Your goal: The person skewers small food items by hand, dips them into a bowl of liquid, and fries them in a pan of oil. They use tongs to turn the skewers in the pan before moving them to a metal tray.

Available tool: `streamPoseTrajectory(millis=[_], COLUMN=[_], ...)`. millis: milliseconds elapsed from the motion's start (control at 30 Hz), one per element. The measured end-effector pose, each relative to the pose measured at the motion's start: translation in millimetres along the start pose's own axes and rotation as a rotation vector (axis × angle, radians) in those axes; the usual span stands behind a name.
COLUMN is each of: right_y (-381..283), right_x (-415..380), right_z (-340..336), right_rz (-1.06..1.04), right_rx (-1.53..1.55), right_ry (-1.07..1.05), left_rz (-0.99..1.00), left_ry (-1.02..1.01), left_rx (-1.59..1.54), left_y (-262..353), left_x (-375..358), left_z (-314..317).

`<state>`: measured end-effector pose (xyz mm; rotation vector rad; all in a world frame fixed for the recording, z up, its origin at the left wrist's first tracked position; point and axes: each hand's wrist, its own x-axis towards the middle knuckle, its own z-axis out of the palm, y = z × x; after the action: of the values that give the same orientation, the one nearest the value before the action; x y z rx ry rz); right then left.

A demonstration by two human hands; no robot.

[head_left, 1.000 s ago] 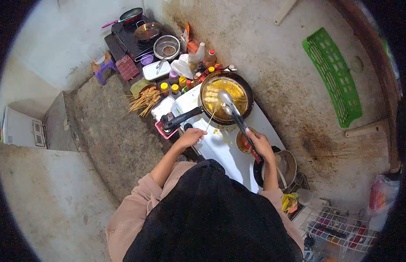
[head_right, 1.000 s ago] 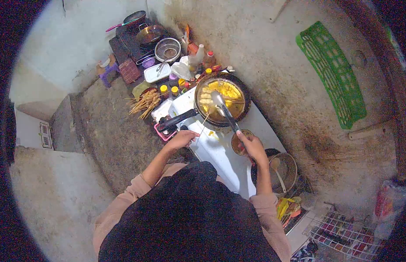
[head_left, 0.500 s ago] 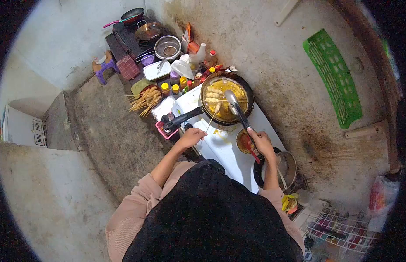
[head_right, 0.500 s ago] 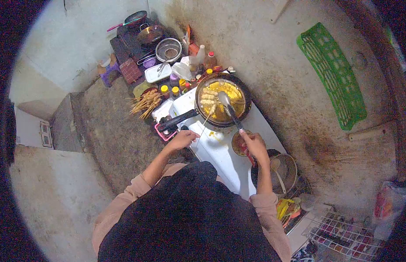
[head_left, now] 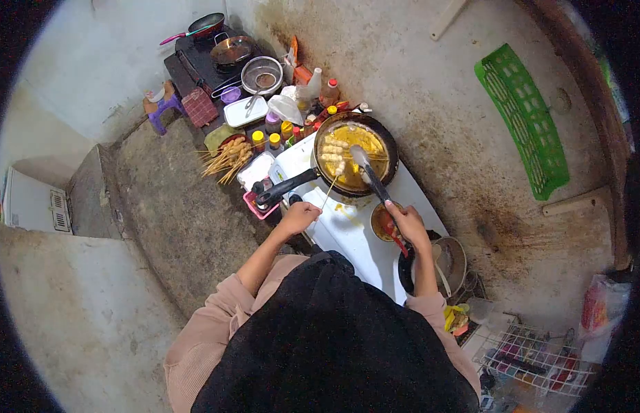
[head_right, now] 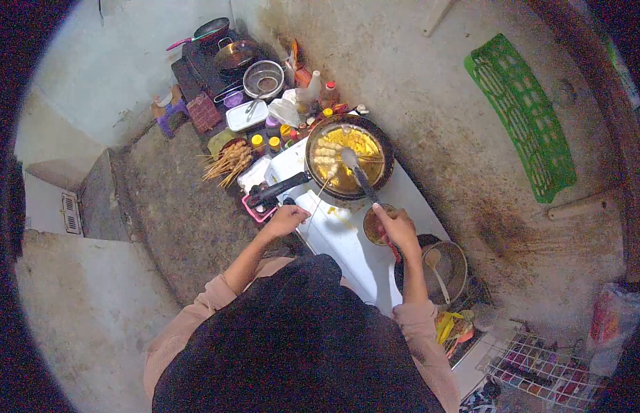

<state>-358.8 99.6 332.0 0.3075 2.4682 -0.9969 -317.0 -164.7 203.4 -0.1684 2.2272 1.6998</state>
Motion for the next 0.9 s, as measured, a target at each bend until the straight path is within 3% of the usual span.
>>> streamPoseTrajectory(millis=[167,267,367,567,633,767,833,900], right_y=[0.8,-4.8,-6.3,-8.8,-1.4,3.4,13.4,-1.8], right_x=[-1.2,-6.4,-7.0,-11.7,-6.0,-3.5,6.5,-8.7], right_z=[3.6,-2.0,-0.9,-3.1,-3.3,4.0,4.8,0.7], right_rz=[-0.012,-0.073,0.012,-0.012,-0.087,-0.035,-0.042,-0.042], right_rx=[0.155,0.093,-0.045,0.128,0.092,-0.024,0.090,0.111], right_ry=[-0.047,0.004,0.025,-0.089,-0.026,0.110,-0.077,-0.063], left_rz=[0.015,-0.002,-0.010,0.002,0.003,0.008,0.008,-0.002], left_ry=[0.026,0.036,0.036,0.044,0.046,0.061,0.057,0.058], left_rx=[0.026,0.026,0.032,0.057,0.053,0.030,0.022,0.036], left_y=[-1.1,-2.2,-3.7,-2.8,-3.6,-5.0,-4.4,-2.1], left_x=[-0.7,-0.5,0.1,0.2,0.7,1.4,1.6,0.4], left_z=[-0.7,-0.7,-1.1,-1.3,-1.2,-0.7,-0.7,-1.8])
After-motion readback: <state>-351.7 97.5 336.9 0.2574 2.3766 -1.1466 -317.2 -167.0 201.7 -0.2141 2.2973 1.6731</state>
